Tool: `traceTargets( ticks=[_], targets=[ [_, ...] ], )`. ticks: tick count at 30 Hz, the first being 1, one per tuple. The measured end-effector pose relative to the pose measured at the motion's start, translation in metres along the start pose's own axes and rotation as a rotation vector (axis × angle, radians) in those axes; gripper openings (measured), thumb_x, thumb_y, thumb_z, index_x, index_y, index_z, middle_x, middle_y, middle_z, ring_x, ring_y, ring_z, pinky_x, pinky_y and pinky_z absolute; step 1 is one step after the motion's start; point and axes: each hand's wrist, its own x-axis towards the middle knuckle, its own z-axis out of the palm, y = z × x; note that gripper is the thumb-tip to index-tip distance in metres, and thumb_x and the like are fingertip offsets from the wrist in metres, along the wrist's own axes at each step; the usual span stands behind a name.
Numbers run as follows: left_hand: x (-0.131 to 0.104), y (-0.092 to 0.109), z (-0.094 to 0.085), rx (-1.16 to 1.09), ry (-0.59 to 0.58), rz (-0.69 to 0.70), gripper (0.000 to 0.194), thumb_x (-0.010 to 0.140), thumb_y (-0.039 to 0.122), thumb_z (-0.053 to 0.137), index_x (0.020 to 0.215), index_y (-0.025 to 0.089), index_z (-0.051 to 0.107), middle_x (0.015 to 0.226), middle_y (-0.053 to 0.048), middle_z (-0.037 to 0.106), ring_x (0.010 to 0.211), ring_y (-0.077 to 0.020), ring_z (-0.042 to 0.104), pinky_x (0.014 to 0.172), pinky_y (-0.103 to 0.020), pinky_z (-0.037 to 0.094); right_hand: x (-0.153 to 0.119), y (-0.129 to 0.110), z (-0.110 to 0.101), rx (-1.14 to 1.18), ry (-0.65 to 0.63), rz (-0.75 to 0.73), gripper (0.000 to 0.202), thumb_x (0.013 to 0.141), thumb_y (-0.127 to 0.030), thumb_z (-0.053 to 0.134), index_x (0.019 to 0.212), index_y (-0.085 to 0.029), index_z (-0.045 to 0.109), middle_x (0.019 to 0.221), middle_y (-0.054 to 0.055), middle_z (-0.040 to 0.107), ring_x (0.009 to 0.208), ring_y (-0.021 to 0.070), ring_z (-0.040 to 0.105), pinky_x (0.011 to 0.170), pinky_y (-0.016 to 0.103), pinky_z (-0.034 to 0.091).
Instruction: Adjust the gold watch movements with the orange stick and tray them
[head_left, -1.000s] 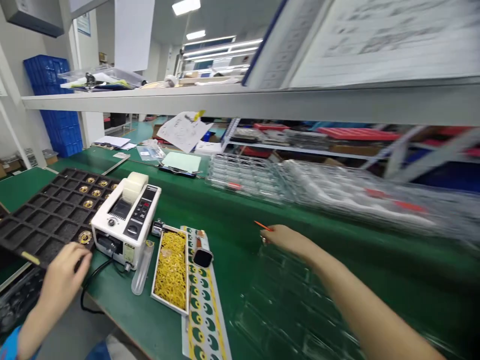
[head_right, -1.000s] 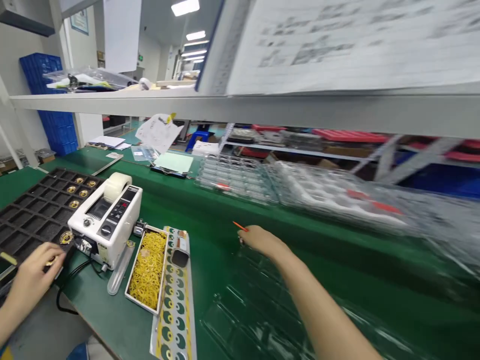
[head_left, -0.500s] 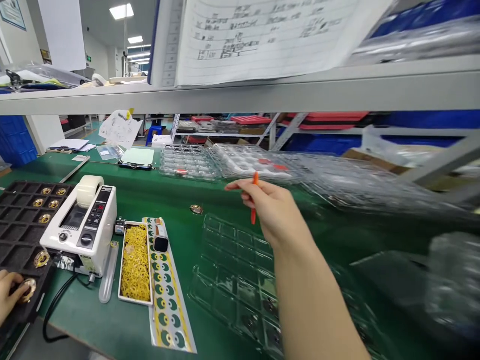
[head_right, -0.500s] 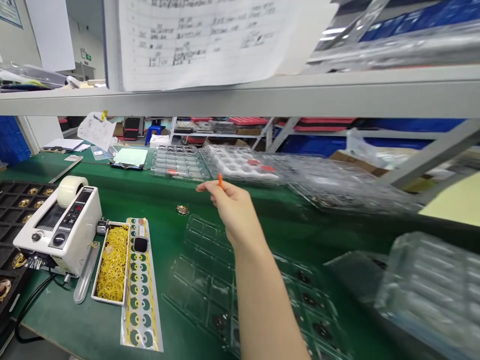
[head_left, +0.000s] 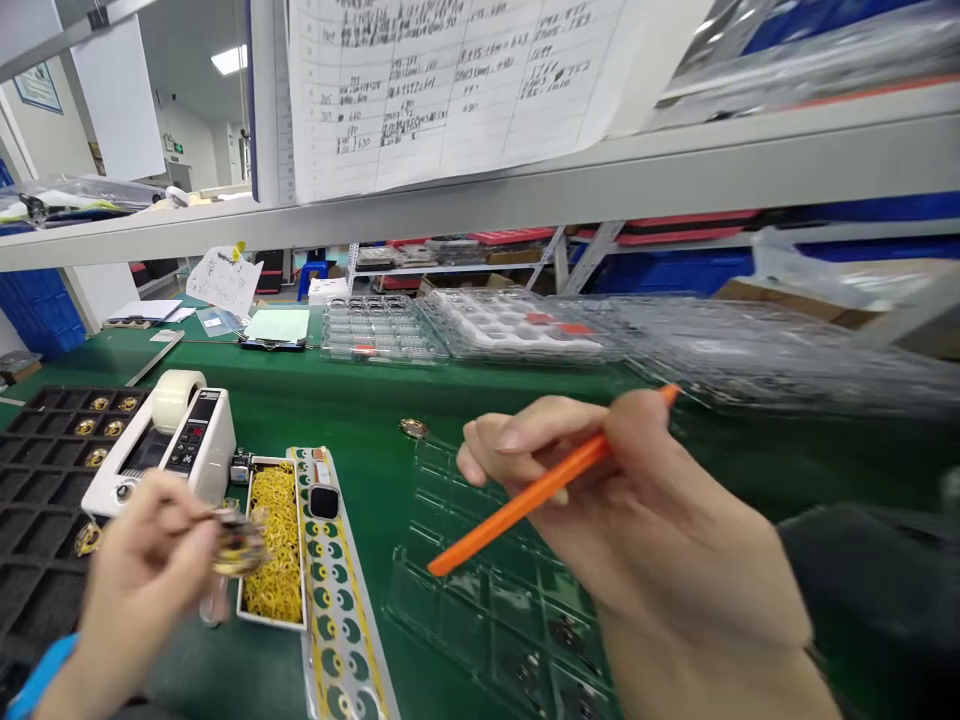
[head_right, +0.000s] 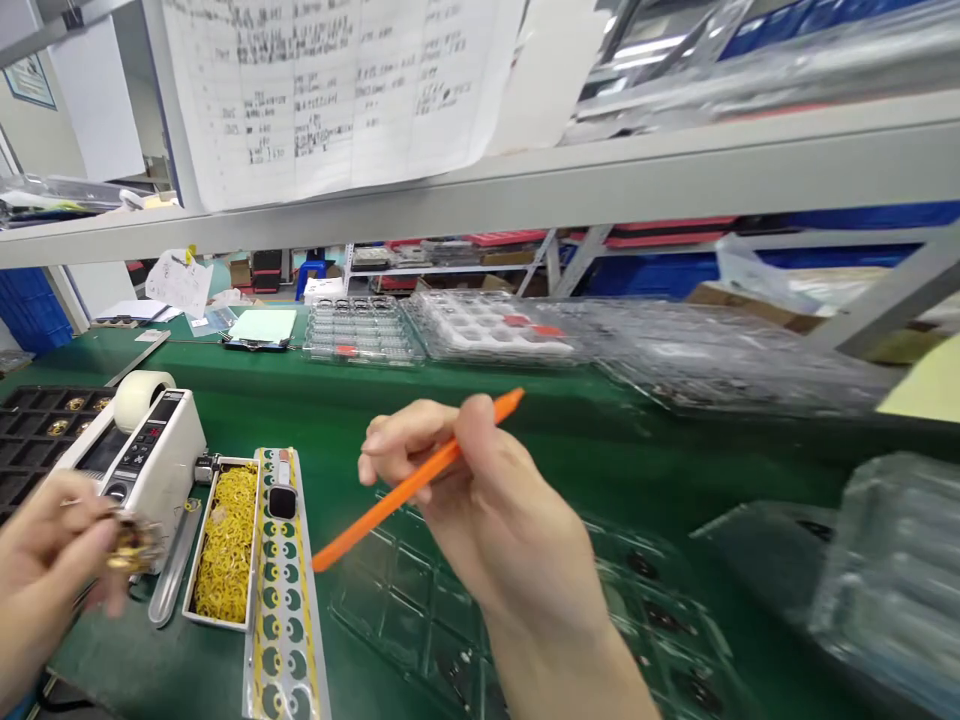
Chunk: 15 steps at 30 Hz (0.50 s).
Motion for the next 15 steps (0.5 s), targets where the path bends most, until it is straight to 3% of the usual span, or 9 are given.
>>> traceTargets(
  ticks=[2, 5, 9, 15],
  targets=[
    [0.021, 0.011, 0.048, -0.274, -0.160, -0.021, 0.017, 0.087, 0.036, 0.064, 0.090, 0.023, 0.054, 0.055, 0.006, 0.062, 0.040, -0.0136, 0.064, 0.033, -0.016, 0.040, -0.008, -0.005, 0.009, 0.015, -0.015, -0.097, 0.038, 0.090, -0.060, 0.055, 0.077, -0.030, 0.076, 0.052, 0.000, 0.055, 0.051, 0.0162, 0.053, 0.052, 0.032, 0.048],
    [0.053, 0.020, 0.084, -0.452, -0.237, 0.032, 0.033, 0.085, 0.036, 0.067, 0.111, 0.016, 0.059, 0.073, -0.003, 0.073, 0.057, -0.0181, 0.073, 0.046, -0.021, 0.055, -0.019, -0.006, 0.020, -0.079, 0.072, -0.226, 0.025, 0.090, -0.048, 0.063, 0.078, -0.028, 0.073, 0.065, 0.002, 0.064, 0.065, 0.0178, 0.059, 0.060, 0.031, 0.050],
    [0.070, 0.023, 0.095, -0.516, -0.226, 0.101, 0.040, 0.085, 0.035, 0.069, 0.119, 0.016, 0.063, 0.089, -0.006, 0.076, 0.076, -0.0214, 0.077, 0.070, -0.031, 0.064, -0.028, 0.001, 0.028, -0.227, 0.148, -0.254, 0.015, 0.092, -0.033, 0.064, 0.080, -0.026, 0.069, 0.071, 0.002, 0.063, 0.066, 0.0166, 0.057, 0.061, 0.030, 0.048],
    [0.068, 0.014, 0.097, -0.596, -0.228, 0.193, 0.034, 0.090, 0.032, 0.065, 0.122, 0.021, 0.064, 0.101, -0.005, 0.077, 0.092, -0.0225, 0.075, 0.081, -0.035, 0.064, -0.026, 0.009, 0.029, -0.343, 0.184, -0.333, 0.012, 0.092, -0.023, 0.062, 0.086, -0.027, 0.072, 0.075, 0.002, 0.068, 0.065, 0.0175, 0.061, 0.063, 0.031, 0.052]
  ],
)
